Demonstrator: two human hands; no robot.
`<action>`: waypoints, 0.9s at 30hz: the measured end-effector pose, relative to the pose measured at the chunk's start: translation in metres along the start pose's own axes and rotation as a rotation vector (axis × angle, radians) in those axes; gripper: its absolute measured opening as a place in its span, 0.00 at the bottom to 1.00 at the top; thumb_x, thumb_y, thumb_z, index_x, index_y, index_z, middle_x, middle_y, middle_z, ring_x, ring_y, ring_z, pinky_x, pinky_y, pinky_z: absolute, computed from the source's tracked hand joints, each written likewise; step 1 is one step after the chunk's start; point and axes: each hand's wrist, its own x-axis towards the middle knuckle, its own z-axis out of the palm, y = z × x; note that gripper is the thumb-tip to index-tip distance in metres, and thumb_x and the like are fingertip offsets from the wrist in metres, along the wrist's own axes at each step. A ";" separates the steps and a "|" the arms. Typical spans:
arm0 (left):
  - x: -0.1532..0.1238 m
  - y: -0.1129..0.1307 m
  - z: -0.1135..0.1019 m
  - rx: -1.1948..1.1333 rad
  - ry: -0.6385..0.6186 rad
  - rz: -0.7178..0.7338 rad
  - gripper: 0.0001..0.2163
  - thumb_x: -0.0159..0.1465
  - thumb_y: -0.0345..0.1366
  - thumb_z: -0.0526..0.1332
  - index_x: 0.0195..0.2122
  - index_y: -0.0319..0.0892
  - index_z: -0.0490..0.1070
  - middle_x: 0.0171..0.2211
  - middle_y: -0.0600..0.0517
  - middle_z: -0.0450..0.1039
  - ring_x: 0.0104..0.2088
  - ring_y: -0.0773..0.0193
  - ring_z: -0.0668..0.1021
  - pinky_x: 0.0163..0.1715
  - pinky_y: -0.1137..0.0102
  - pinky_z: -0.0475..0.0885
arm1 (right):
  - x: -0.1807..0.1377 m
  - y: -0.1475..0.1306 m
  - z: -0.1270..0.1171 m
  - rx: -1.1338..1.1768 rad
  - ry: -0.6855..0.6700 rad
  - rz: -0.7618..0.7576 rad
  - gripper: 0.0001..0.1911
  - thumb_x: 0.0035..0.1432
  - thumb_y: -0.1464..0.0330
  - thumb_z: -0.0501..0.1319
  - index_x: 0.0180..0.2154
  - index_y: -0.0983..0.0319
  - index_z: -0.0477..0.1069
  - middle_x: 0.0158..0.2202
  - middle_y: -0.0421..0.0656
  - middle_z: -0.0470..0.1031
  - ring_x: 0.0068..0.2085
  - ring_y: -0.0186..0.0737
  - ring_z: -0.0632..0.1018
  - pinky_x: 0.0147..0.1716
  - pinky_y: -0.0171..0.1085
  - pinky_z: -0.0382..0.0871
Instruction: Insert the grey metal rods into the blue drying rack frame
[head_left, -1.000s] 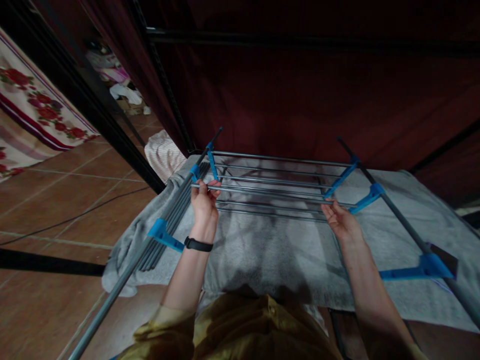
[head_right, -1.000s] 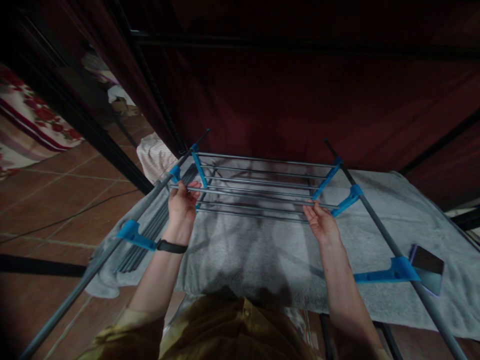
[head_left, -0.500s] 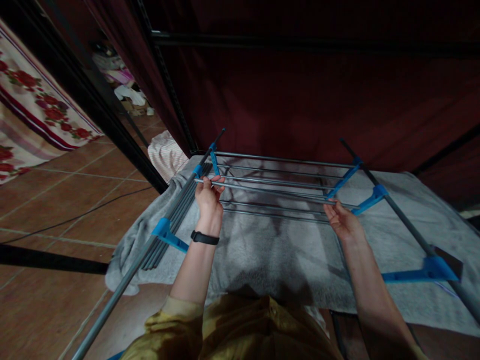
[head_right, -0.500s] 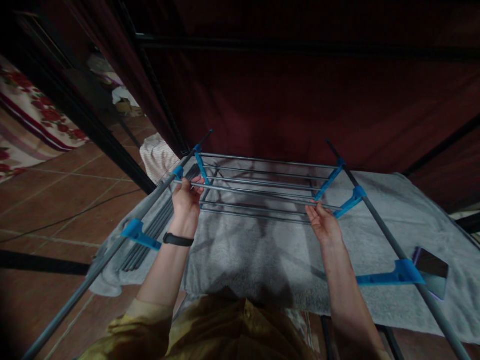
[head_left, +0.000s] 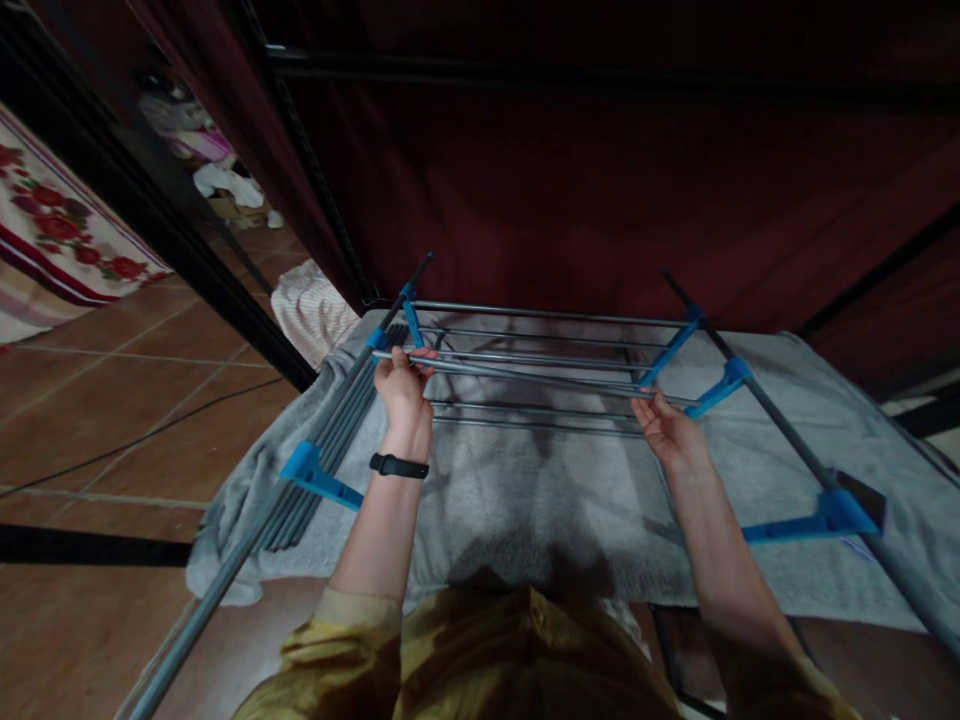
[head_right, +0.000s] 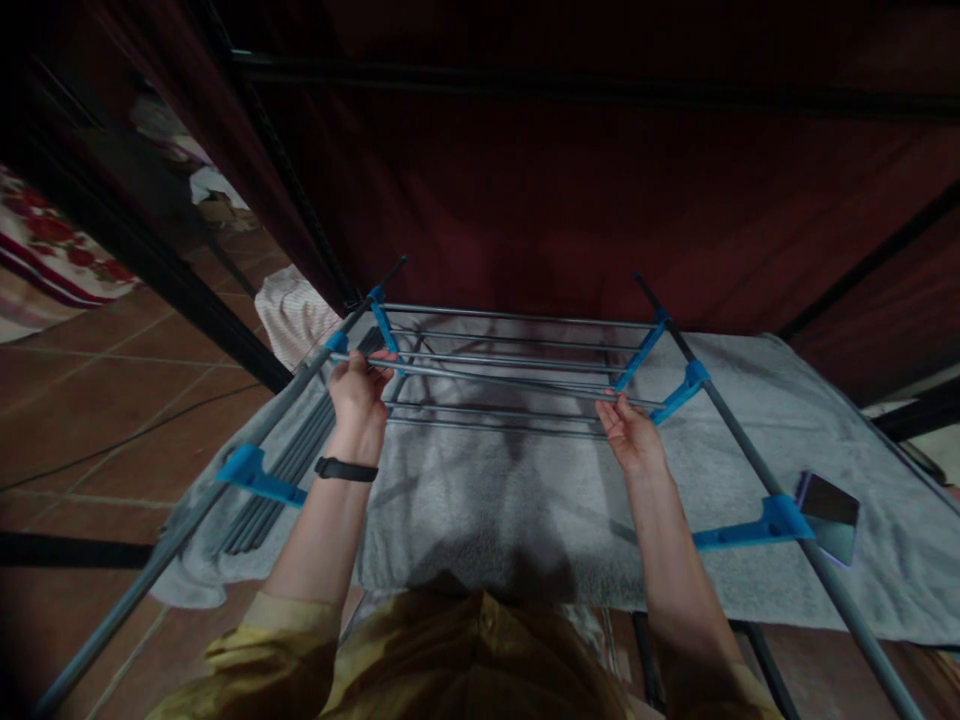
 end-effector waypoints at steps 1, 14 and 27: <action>0.001 -0.001 0.000 0.005 -0.004 0.010 0.06 0.72 0.35 0.51 0.37 0.42 0.61 0.29 0.52 0.75 0.27 0.69 0.79 0.25 0.75 0.72 | -0.001 0.000 0.001 -0.002 0.006 0.006 0.09 0.62 0.78 0.62 0.30 0.62 0.74 0.33 0.41 0.81 0.36 0.31 0.82 0.45 0.35 0.80; 0.007 -0.008 -0.007 0.041 -0.053 0.090 0.06 0.68 0.36 0.55 0.36 0.42 0.61 0.26 0.52 0.75 0.26 0.66 0.79 0.28 0.72 0.72 | -0.003 -0.001 0.006 -0.004 0.018 0.012 0.11 0.63 0.78 0.60 0.29 0.61 0.74 0.31 0.39 0.81 0.35 0.31 0.82 0.45 0.36 0.80; 0.020 -0.020 -0.011 0.102 0.097 0.134 0.09 0.63 0.38 0.62 0.31 0.43 0.63 0.30 0.55 0.65 0.33 0.69 0.72 0.37 0.72 0.72 | 0.003 0.001 -0.003 -0.019 -0.039 0.007 0.10 0.62 0.77 0.61 0.29 0.62 0.74 0.33 0.40 0.81 0.36 0.31 0.82 0.45 0.35 0.80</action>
